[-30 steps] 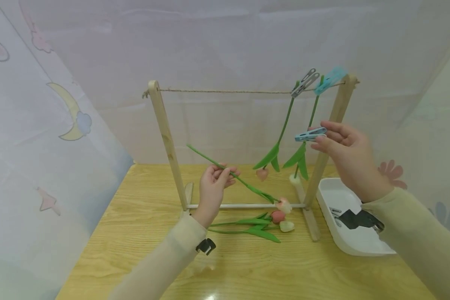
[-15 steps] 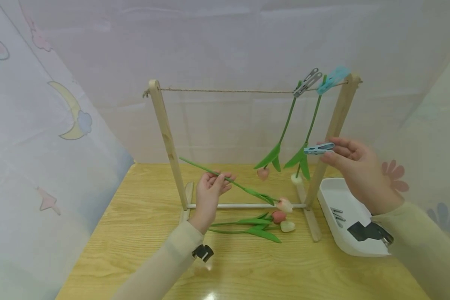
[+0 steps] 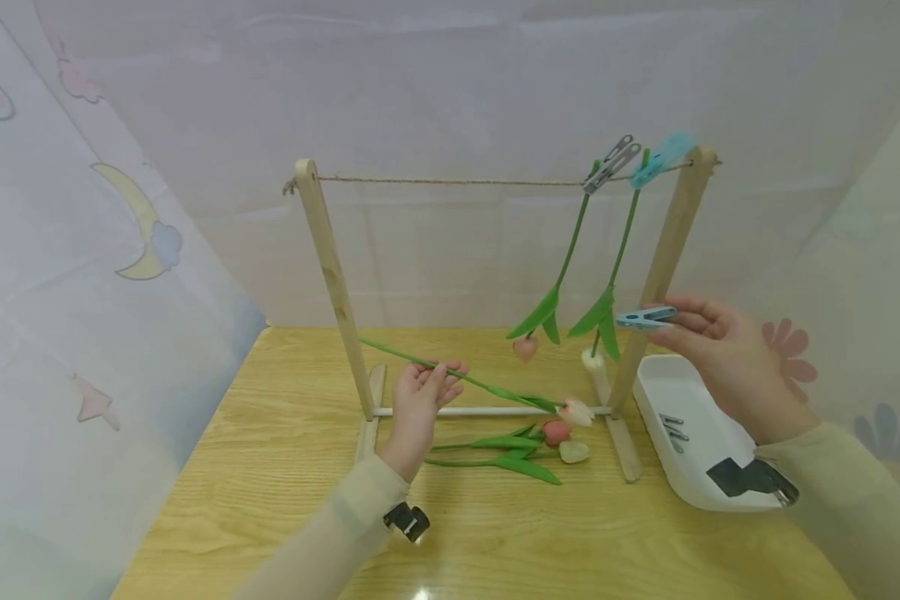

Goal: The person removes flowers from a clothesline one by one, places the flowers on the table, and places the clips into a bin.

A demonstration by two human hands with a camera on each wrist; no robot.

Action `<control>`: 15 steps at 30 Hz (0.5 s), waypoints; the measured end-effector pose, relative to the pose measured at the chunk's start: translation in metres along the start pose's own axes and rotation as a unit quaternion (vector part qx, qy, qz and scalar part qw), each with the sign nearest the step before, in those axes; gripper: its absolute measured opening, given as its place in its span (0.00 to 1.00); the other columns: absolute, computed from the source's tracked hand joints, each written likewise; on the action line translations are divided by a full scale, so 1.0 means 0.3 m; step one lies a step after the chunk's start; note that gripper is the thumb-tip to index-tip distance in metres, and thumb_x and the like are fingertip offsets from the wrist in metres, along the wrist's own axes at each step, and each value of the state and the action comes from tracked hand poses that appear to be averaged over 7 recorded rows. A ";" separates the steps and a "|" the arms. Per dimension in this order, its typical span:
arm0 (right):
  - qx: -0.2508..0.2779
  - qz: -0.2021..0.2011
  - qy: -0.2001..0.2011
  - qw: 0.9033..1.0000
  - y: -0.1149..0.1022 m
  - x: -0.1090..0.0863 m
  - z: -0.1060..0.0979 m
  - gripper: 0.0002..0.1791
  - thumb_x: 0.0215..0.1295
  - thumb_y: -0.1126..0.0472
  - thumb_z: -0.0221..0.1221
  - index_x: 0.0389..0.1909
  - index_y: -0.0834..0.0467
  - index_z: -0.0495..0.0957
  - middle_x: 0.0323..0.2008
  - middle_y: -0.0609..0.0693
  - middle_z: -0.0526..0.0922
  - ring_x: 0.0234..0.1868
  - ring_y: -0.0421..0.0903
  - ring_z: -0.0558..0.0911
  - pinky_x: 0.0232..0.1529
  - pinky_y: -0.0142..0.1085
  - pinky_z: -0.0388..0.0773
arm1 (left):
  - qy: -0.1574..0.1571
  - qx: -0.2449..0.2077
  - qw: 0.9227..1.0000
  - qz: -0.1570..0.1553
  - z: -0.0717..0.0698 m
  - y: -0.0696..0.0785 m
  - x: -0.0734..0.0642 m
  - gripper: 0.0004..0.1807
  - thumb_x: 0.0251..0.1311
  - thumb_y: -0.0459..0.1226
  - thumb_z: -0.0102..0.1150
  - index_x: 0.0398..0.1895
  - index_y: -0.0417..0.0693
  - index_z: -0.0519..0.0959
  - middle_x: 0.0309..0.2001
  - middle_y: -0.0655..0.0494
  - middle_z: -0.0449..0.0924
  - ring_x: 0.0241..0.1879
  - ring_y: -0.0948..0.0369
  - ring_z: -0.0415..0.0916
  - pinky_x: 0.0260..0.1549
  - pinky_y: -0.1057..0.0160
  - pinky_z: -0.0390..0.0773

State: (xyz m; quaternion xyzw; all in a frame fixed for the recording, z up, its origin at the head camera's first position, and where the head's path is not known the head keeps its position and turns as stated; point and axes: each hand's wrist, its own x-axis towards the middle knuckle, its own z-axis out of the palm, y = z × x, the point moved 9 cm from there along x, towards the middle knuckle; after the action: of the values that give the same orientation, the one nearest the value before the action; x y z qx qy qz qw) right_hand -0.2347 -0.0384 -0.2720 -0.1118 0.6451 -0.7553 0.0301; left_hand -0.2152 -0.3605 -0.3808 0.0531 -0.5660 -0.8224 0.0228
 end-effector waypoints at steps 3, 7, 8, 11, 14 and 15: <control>-0.018 0.009 -0.006 1.000 0.007 -0.007 -0.012 0.16 0.67 0.76 0.55 0.53 0.61 0.71 0.43 0.45 0.85 0.43 0.37 0.83 0.45 0.24 0.79 | 0.004 -0.008 1.000 -0.016 -0.004 -0.023 -0.003 0.08 0.73 0.31 0.46 0.49 0.35 0.63 0.50 0.36 0.78 0.50 0.52 0.80 0.50 0.59 0.80; -0.076 0.031 -0.011 0.997 0.021 -0.018 -0.040 0.16 0.68 0.72 0.56 0.53 0.56 0.71 0.44 0.42 0.84 0.43 0.36 0.82 0.44 0.23 0.78 | 0.000 -0.011 1.000 -0.024 -0.009 -0.044 -0.010 0.10 0.74 0.30 0.44 0.52 0.34 0.61 0.51 0.35 0.75 0.54 0.49 0.78 0.53 0.57 0.78; -0.094 0.037 -0.011 0.995 0.025 -0.021 -0.049 0.16 0.68 0.72 0.56 0.53 0.55 0.72 0.44 0.41 0.84 0.43 0.35 0.82 0.43 0.22 0.78 | 0.000 -0.009 1.000 -0.024 -0.010 -0.048 -0.012 0.10 0.74 0.30 0.44 0.52 0.33 0.61 0.51 0.36 0.75 0.54 0.49 0.78 0.53 0.57 0.78; -0.166 0.053 -0.006 0.985 0.034 -0.027 -0.080 0.15 0.69 0.69 0.57 0.52 0.50 0.72 0.42 0.37 0.83 0.41 0.33 0.81 0.41 0.21 0.78 | 0.002 -0.009 1.000 -0.030 -0.017 -0.061 -0.020 0.10 0.74 0.30 0.43 0.53 0.32 0.60 0.51 0.38 0.75 0.54 0.50 0.78 0.53 0.58 0.78; -0.214 0.064 -0.005 0.975 0.042 -0.032 -0.110 0.16 0.69 0.69 0.56 0.51 0.47 0.71 0.41 0.33 0.82 0.40 0.32 0.81 0.39 0.21 0.77 | 0.007 -0.013 0.999 -0.037 -0.025 -0.074 -0.027 0.10 0.75 0.31 0.42 0.53 0.33 0.61 0.50 0.40 0.76 0.52 0.52 0.79 0.54 0.57 0.78; -0.225 0.066 -0.006 0.972 0.044 -0.034 -0.118 0.16 0.69 0.69 0.56 0.50 0.46 0.70 0.41 0.33 0.82 0.39 0.32 0.81 0.38 0.21 0.77 | 0.010 -0.015 0.999 -0.040 -0.027 -0.080 -0.028 0.10 0.75 0.31 0.42 0.53 0.34 0.61 0.50 0.40 0.76 0.51 0.54 0.79 0.54 0.57 0.78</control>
State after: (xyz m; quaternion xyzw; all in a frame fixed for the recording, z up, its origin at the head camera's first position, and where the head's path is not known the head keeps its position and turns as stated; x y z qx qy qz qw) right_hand -0.2335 -0.0043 -0.2914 -0.0770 0.8044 -0.5863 0.0575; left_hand -0.2053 -0.3587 -0.4055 0.0839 -0.5504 -0.8307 -0.0040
